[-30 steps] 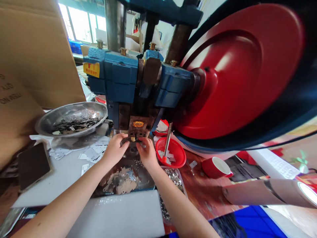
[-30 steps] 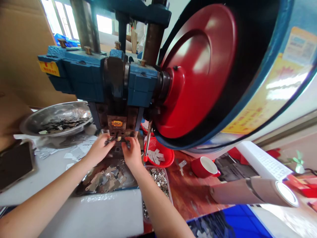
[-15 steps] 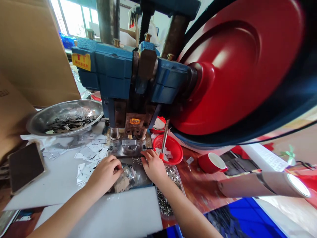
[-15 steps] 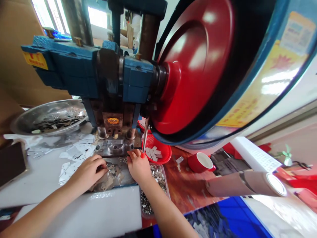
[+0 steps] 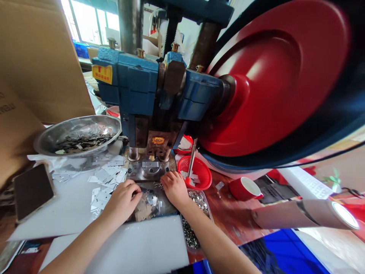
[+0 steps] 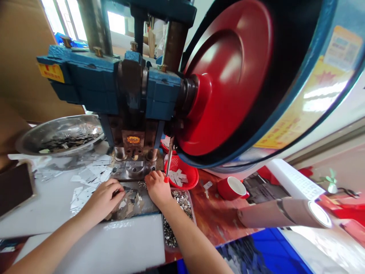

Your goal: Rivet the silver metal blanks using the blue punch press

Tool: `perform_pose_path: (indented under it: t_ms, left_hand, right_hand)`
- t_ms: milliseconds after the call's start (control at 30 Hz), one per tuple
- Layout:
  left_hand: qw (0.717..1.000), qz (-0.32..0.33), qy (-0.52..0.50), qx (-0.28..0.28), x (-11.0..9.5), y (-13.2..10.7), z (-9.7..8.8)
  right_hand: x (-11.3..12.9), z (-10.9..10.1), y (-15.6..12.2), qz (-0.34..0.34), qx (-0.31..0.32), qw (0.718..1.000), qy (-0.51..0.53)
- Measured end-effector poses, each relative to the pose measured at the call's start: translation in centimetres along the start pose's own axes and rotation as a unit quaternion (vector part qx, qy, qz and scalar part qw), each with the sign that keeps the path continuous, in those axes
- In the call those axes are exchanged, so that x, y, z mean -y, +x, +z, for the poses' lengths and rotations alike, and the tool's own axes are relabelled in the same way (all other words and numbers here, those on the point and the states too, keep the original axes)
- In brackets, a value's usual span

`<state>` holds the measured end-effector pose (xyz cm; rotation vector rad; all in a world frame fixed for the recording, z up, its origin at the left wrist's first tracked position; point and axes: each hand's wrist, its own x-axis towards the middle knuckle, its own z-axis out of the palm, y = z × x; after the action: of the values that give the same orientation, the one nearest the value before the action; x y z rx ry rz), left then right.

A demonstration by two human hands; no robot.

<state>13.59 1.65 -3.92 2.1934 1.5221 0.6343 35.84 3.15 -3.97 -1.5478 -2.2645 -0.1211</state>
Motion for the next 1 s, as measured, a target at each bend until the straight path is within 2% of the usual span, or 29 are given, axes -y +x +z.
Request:
perform_pose_path:
  t_ms: [267, 400, 633, 733, 800, 900, 1000]
  left_hand:
    - [0.999, 0.011, 0.03, 0.01, -0.3, -0.6, -0.1]
    - [0.998, 0.042, 0.033, 0.026, -0.3, -1.1, -0.4]
    - [0.998, 0.04, 0.039, -0.019, 0.7, -0.3, -0.8]
    - [0.997, 0.062, 0.044, -0.03, -0.1, -0.4, -1.2]
    - [0.992, 0.119, 0.039, 0.001, -1.2, -0.9, -1.0]
    - [0.971, 0.222, 0.03, 0.078, -3.1, -1.7, -0.3]
    - [0.961, 0.252, 0.022, 0.113, -4.0, -2.1, 0.3]
  right_hand:
    - [0.1, 0.4, 0.1, 0.024, -0.014, 0.998, 0.054]
    - [0.2, 0.4, 0.1, 0.025, -0.015, 0.997, 0.068]
    - [0.1, 0.5, 0.2, 0.028, -0.013, 0.997, 0.074]
    - [0.1, 0.4, 0.2, 0.025, -0.013, 0.997, 0.078]
    - [0.2, 0.3, 0.2, 0.025, -0.014, 0.996, 0.081]
    - [0.2, 0.2, 0.2, 0.029, -0.016, 0.996, 0.08]
    - [0.2, 0.3, 0.2, 0.025, -0.02, 0.996, 0.08]
